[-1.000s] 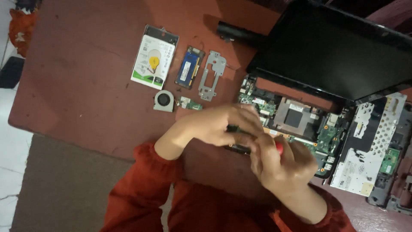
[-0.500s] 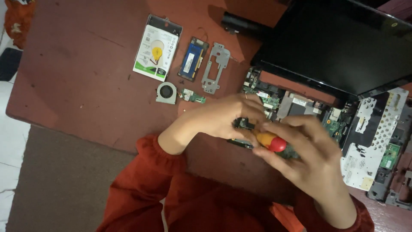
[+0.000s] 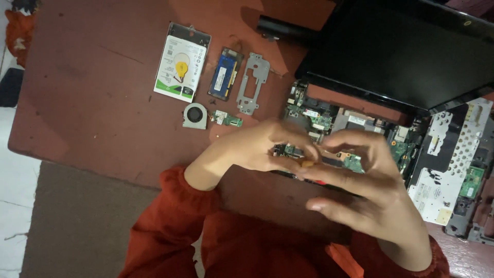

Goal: Disassembling a laptop to access and remove internal components like the cooling fan and ribbon cables using a screwdriver.

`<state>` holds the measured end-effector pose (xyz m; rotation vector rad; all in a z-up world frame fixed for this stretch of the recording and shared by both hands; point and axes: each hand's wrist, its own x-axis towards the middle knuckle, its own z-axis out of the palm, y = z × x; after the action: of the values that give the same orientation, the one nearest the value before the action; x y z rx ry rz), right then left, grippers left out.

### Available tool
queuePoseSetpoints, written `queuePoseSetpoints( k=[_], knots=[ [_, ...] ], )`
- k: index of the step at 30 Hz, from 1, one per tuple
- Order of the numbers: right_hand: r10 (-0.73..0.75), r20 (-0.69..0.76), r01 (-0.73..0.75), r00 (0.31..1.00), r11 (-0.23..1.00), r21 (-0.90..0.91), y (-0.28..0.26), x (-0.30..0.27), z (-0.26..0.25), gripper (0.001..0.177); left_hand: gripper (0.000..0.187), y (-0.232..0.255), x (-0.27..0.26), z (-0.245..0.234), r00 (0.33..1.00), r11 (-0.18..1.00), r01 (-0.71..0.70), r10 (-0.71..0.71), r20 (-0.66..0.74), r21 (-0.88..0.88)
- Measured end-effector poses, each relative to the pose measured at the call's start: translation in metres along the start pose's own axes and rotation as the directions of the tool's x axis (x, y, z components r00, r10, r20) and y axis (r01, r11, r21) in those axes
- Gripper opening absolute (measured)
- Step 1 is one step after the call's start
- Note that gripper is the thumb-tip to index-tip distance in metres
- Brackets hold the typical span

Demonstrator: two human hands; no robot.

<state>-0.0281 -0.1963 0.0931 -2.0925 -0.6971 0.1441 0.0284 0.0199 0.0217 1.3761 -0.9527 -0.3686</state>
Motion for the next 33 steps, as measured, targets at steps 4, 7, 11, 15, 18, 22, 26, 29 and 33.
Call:
queuePoseSetpoints(
  k=[4,7,11,15,18,22,26,29,33],
  knots=[
    [0.017,0.000,-0.017,1.000,0.998,0.052,-0.002,0.005,-0.002,0.025,0.028,0.007,0.003,0.004,0.996,0.997,0.050,-0.046,-0.073,0.051],
    [-0.014,0.010,0.013,1.000,0.996,0.085,-0.010,0.012,-0.005,0.029,0.037,0.003,0.001,0.001,0.998,0.999,0.040,-0.040,-0.041,0.005],
    [0.003,-0.007,-0.002,1.000,0.995,0.105,0.002,0.006,0.001,0.034,0.022,0.001,0.000,0.001,0.998,0.998,0.064,-0.064,0.005,0.012],
    [0.018,0.004,-0.018,1.000,0.988,0.156,-0.001,0.006,0.001,0.022,0.032,-0.001,0.004,0.007,0.998,0.999,0.017,-0.020,-0.064,-0.046],
    [-0.013,0.027,0.008,1.000,0.983,0.183,0.004,0.006,-0.003,0.029,0.034,-0.009,-0.002,0.005,0.997,0.970,0.008,0.010,0.070,-0.245],
    [0.014,0.015,-0.016,1.000,0.988,0.153,-0.010,0.010,-0.005,0.033,0.022,-0.002,-0.001,0.004,0.986,0.984,0.127,-0.111,0.121,-0.127],
    [-0.008,-0.007,0.009,1.000,0.998,0.069,-0.003,0.003,0.004,0.025,0.031,-0.007,0.000,0.012,0.999,0.987,0.053,-0.052,0.013,-0.153],
    [0.009,0.004,-0.009,1.000,0.998,0.058,-0.004,0.003,0.002,0.023,0.032,0.000,0.001,0.010,0.999,0.998,0.041,-0.042,-0.005,-0.044],
    [0.012,0.008,-0.012,1.000,1.000,0.021,-0.006,0.002,-0.003,0.031,0.028,0.005,-0.003,0.001,0.998,1.000,-0.028,0.027,0.062,0.011]
  ],
)
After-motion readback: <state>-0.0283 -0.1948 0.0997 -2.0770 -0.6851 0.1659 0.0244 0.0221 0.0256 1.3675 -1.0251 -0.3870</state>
